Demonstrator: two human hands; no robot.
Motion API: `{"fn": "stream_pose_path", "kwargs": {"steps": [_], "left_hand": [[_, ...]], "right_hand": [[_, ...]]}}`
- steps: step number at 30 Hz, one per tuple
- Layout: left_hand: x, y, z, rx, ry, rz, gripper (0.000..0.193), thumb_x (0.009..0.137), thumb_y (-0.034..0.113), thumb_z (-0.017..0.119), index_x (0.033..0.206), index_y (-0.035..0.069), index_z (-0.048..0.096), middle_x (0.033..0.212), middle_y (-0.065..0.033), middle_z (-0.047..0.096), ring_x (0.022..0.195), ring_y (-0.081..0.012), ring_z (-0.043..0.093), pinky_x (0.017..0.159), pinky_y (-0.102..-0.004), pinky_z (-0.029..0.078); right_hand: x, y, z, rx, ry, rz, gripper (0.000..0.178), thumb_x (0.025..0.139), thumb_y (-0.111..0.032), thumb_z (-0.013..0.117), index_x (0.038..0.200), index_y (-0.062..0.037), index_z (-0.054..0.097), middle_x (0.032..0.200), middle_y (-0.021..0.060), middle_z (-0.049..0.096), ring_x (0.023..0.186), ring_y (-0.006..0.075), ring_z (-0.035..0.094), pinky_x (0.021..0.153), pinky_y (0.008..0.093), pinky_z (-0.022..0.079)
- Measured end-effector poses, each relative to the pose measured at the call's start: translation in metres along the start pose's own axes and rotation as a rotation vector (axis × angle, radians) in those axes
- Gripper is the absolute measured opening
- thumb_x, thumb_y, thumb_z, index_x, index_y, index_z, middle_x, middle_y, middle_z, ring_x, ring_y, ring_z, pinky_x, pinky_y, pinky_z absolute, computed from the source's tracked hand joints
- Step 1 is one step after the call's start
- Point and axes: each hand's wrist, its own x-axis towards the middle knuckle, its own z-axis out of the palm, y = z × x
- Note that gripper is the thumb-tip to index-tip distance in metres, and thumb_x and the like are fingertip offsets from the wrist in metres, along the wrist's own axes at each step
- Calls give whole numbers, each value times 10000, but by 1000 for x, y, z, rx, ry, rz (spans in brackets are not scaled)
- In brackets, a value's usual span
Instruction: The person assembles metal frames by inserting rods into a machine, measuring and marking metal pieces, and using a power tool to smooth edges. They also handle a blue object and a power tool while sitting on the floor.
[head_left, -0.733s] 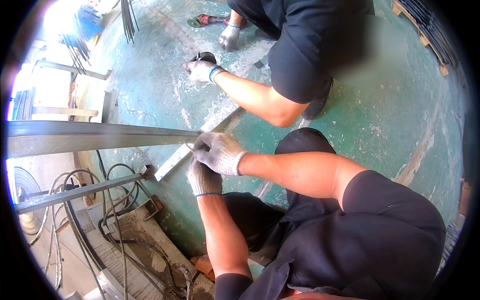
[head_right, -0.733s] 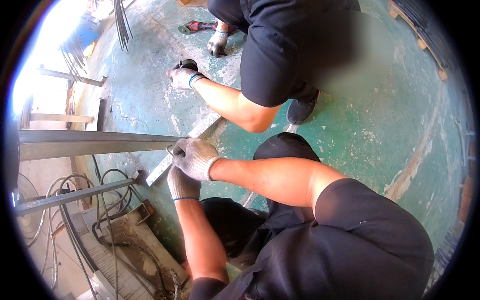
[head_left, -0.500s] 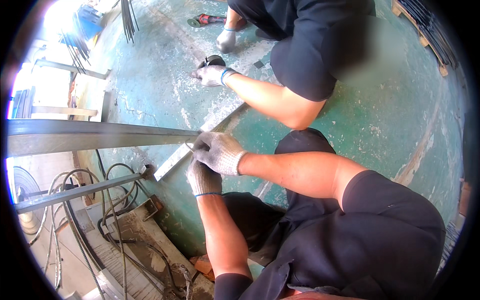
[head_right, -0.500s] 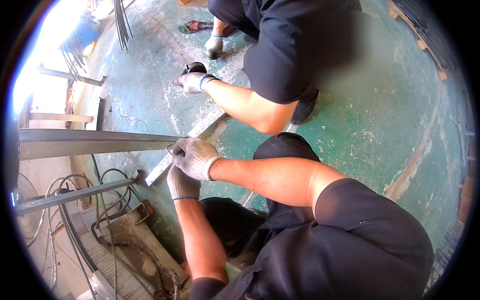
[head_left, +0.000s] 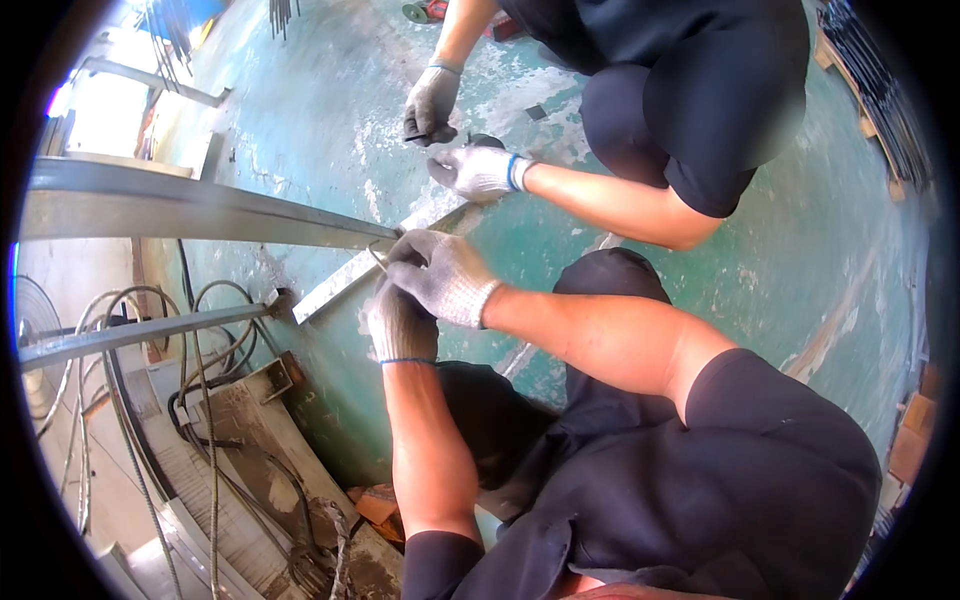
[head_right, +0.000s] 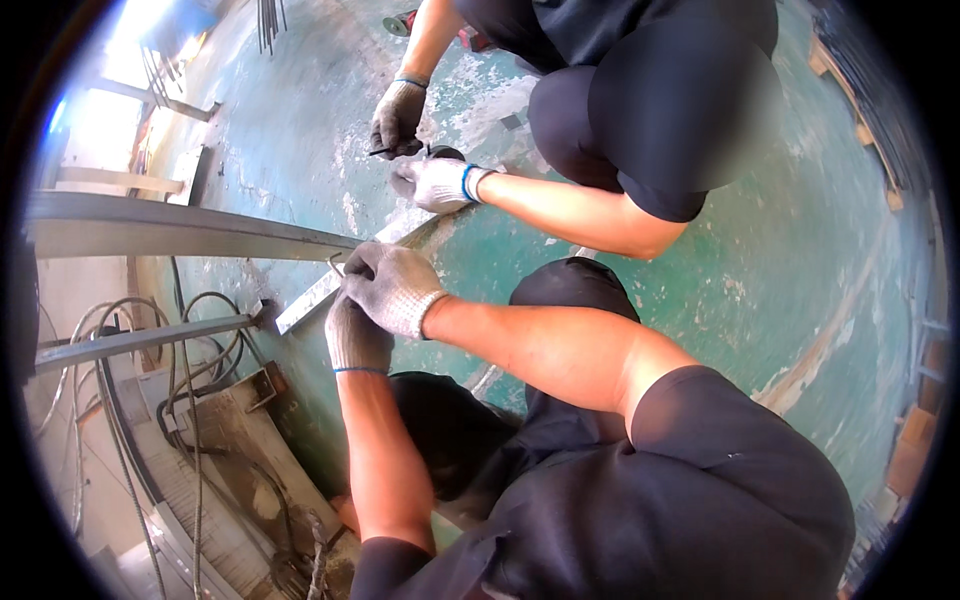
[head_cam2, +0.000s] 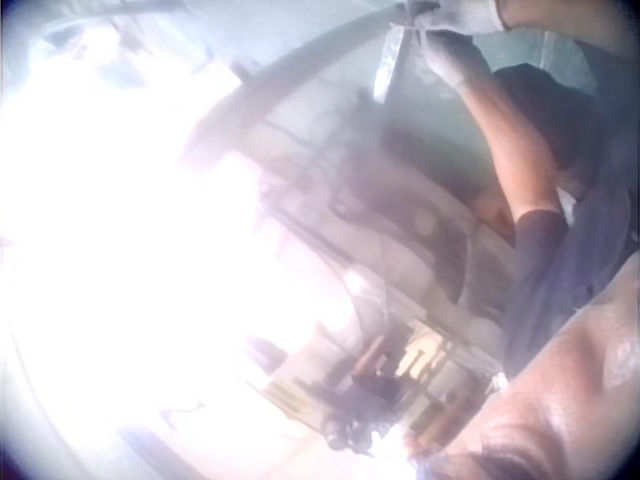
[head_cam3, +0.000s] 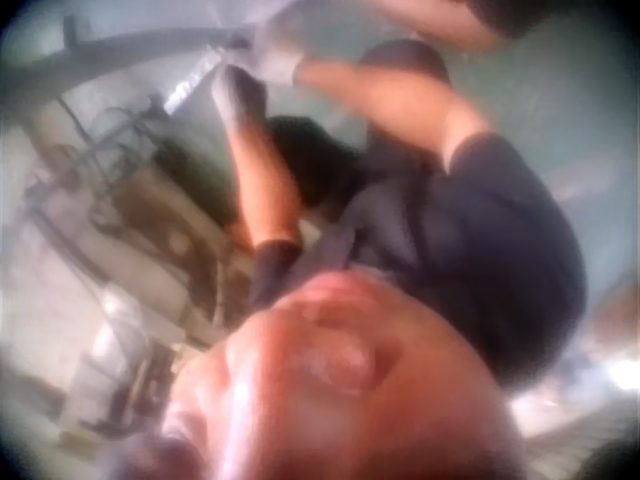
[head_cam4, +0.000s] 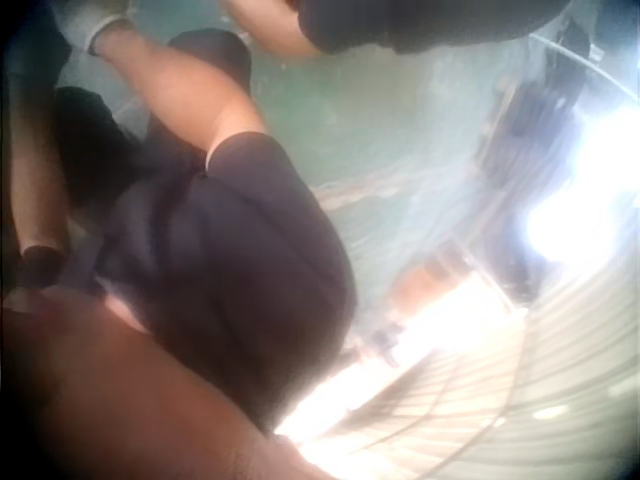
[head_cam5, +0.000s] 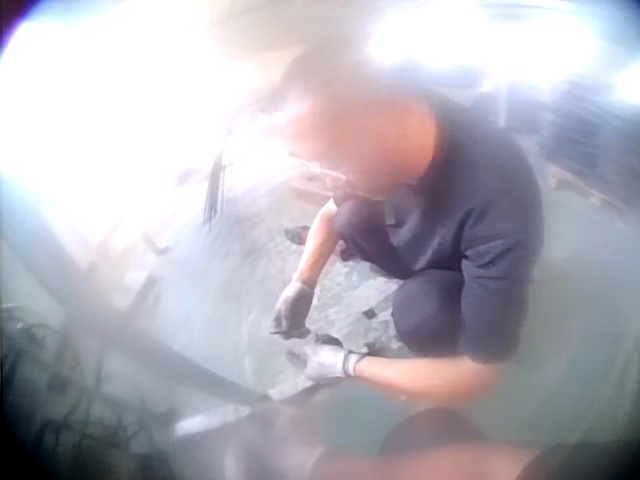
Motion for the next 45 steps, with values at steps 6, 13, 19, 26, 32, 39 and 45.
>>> {"fn": "stream_pose_path", "kwargs": {"steps": [6, 13, 19, 26, 32, 39, 45], "left_hand": [[-6, 11, -10, -554, -11, -298, 245, 857, 90, 696, 1101, 81, 716, 1097, -157, 730, 1008, -330, 703, 857, -378, 545], [0, 9, -8, -223, 28, -92, 309, 871, 84, 708, 1179, 62, 690, 1132, -137, 736, 1042, -270, 707, 871, -343, 541], [-1, 1, -2, -274, -1, -102, 309, 890, 70, 687, 1199, 64, 685, 1146, -128, 735, 1066, -248, 703, 894, -335, 535], [-2, 6, -5, -382, 26, -140, 316, 898, 69, 684, 1214, 59, 679, 1161, -120, 734, 1086, -238, 697, 912, -329, 528], [-2, 0, 3, -795, 71, -328, 178, 937, 79, 639, 1106, 42, 679, 920, -66, 688, 772, -188, 638, 675, -300, 494], [7, 32, -25, -1786, 88, -1001, 38, 984, 118, 578, 1015, 97, 578, 690, 20, 460, 518, -95, 361, 464, -258, 256], [7, 31, -22, -1805, 67, -1022, 60, 979, 124, 586, 1012, 75, 573, 703, 18, 462, 520, -97, 361, 467, -256, 256]], "right_hand": [[4, -6, -8, 42, 27, 33, 228, 901, -263, 646, 979, -65, 728, 967, 156, 733, 924, 305, 716, 843, 392, 546], [-2, -6, -2, -20, 17, 18, 226, 902, -273, 644, 981, -83, 737, 978, 152, 737, 931, 325, 714, 848, 403, 547], [-1, -5, -1, -58, 11, 17, 236, 899, -285, 638, 967, -82, 738, 985, 155, 735, 945, 331, 713, 860, 415, 547], [0, -2, 1, -54, 17, -12, 231, 896, -278, 643, 969, -80, 737, 974, 156, 734, 925, 336, 714, 842, 414, 553], [4, -3, -2, -48, 25, 2, 209, 892, -255, 662, 968, -74, 735, 961, 157, 737, 909, 329, 717, 834, 408, 554], [41, 16, -34, -513, 296, -221, 205, 812, -181, 720, 1014, -150, 733, 1022, 146, 678, 989, 359, 672, 895, 459, 529], [56, 38, -23, -706, 219, -204, 173, 824, -155, 715, 996, -164, 738, 952, 123, 679, 946, 343, 664, 848, 464, 533]]}}
